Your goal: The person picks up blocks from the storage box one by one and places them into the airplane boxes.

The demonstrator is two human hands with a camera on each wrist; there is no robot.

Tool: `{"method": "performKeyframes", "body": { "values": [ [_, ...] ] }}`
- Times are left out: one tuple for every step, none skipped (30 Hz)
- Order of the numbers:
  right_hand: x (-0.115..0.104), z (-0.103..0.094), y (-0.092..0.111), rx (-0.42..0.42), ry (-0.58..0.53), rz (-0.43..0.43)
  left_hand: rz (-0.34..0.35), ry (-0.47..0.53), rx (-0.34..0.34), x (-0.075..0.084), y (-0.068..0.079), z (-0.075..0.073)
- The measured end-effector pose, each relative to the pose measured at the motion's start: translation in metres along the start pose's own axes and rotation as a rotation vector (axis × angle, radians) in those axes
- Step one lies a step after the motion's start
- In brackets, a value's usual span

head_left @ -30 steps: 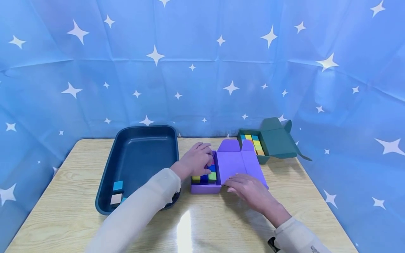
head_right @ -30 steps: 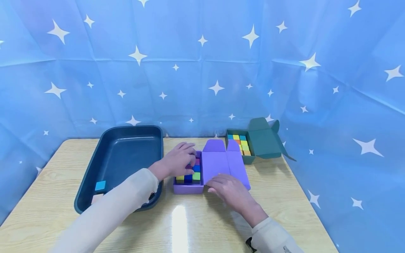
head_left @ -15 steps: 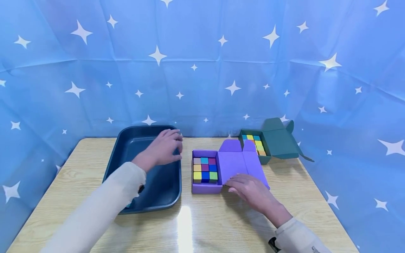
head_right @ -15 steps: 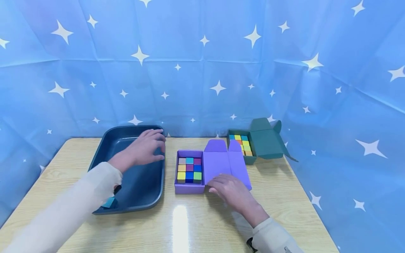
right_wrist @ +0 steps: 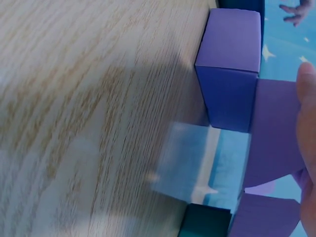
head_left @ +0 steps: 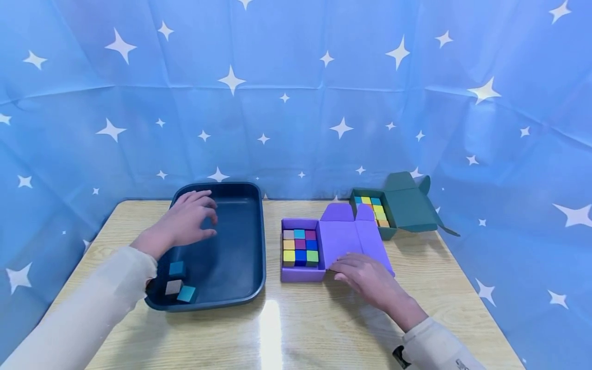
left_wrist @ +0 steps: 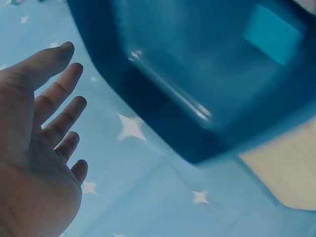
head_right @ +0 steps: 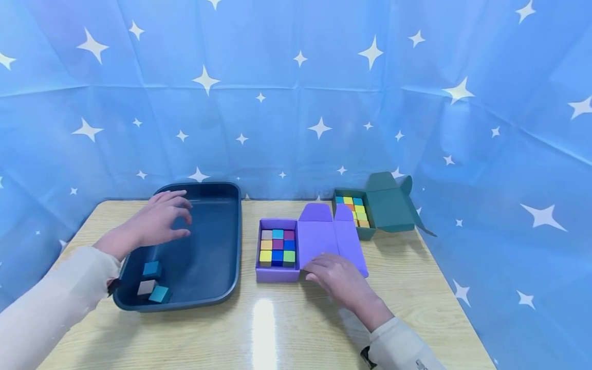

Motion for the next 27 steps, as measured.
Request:
{"method": "performKeyframes", "body": {
  "values": [
    [0.000, 0.000, 0.000, -0.001, -0.004, 0.000, -0.006, 0.006, -0.003, -0.005, 0.005, 0.002],
    [0.000, -0.001, 0.000, 0.001, -0.004, 0.000, -0.012, 0.008, -0.006, -0.009, 0.010, 0.004],
    [0.000, -0.001, 0.000, 0.000, -0.003, 0.000, -0.012, 0.009, -0.008, -0.013, 0.016, 0.007],
    [0.000, -0.001, 0.000, -0.001, -0.004, -0.001, -0.013, 0.015, -0.008, -0.017, 0.021, 0.009],
    [0.000, -0.001, 0.000, -0.001, -0.004, -0.003, -0.013, 0.022, -0.008, -0.021, 0.026, 0.012],
    [0.000, -0.001, 0.000, -0.001, -0.003, -0.004, -0.012, 0.030, -0.004, -0.024, 0.031, 0.015],
    [0.000, -0.001, 0.000, -0.001, -0.002, -0.006, -0.010, 0.035, 0.001, -0.028, 0.036, 0.018],
    [0.000, -0.001, 0.000, 0.000, 0.002, -0.007, -0.006, 0.040, 0.006, -0.031, 0.041, 0.021],
    [0.000, -0.001, 0.000, 0.000, 0.004, -0.008, -0.003, 0.049, 0.012, -0.034, 0.045, 0.024],
    [0.000, -0.001, 0.000, 0.002, 0.005, -0.008, -0.002, 0.058, 0.016, -0.037, 0.049, 0.027],
    [0.000, -0.001, 0.000, 0.003, 0.007, -0.007, -0.002, 0.062, 0.017, -0.040, 0.053, 0.031],
    [0.000, -0.001, 0.000, 0.005, 0.009, -0.005, -0.001, 0.067, 0.018, -0.042, 0.056, 0.034],
    [0.001, -0.001, 0.000, 0.007, 0.012, -0.001, -0.005, 0.068, 0.014, -0.044, 0.059, 0.038],
    [0.001, -0.001, 0.001, 0.010, 0.013, 0.003, -0.010, 0.070, 0.008, -0.045, 0.061, 0.041],
    [0.001, -0.001, 0.001, 0.014, 0.010, 0.008, -0.014, 0.074, 0.002, -0.047, 0.063, 0.044],
    [0.002, -0.001, 0.001, 0.017, 0.008, 0.012, -0.020, 0.074, -0.006, -0.048, 0.064, 0.047],
    [0.002, -0.001, 0.001, 0.018, 0.005, 0.015, -0.025, 0.074, -0.013, -0.049, 0.066, 0.049],
    [0.002, -0.001, 0.001, 0.019, 0.001, 0.016, -0.031, 0.076, -0.017, -0.049, 0.067, 0.051],
    [0.002, -0.001, 0.001, 0.019, -0.003, 0.017, -0.036, 0.074, -0.020, -0.050, 0.068, 0.052],
    [0.002, -0.001, 0.000, 0.018, -0.007, 0.016, -0.039, 0.076, -0.021, -0.050, 0.069, 0.053],
    [0.002, -0.001, 0.000, 0.016, -0.011, 0.015, -0.039, 0.078, -0.022, -0.051, 0.070, 0.055],
    [0.002, -0.001, 0.000, 0.013, -0.012, 0.013, -0.044, 0.076, -0.023, -0.051, 0.071, 0.056],
    [0.002, -0.001, -0.001, 0.010, -0.013, 0.013, -0.047, 0.076, -0.024, -0.051, 0.072, 0.057],
    [0.002, -0.001, -0.001, 0.007, -0.012, 0.013, -0.049, 0.078, -0.027, -0.052, 0.072, 0.058],
    [0.001, -0.001, -0.001, 0.004, -0.011, 0.012, -0.051, 0.080, -0.030, -0.052, 0.073, 0.060],
    [0.001, -0.001, -0.001, 0.000, -0.009, 0.012, -0.054, 0.081, -0.034, -0.053, 0.073, 0.062],
    [0.001, 0.000, -0.002, -0.003, -0.010, 0.012, -0.055, 0.080, -0.038, -0.053, 0.073, 0.063]
  ]
}}
Point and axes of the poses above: each hand's wrist, its own y-axis away from the middle knuckle, its own z-axis out of the palm, x = y × z, the point moved 8 cm from there along -y, towards the middle knuckle, and after that the axes turned 15 degrees about -x, right-handed, at the moved point
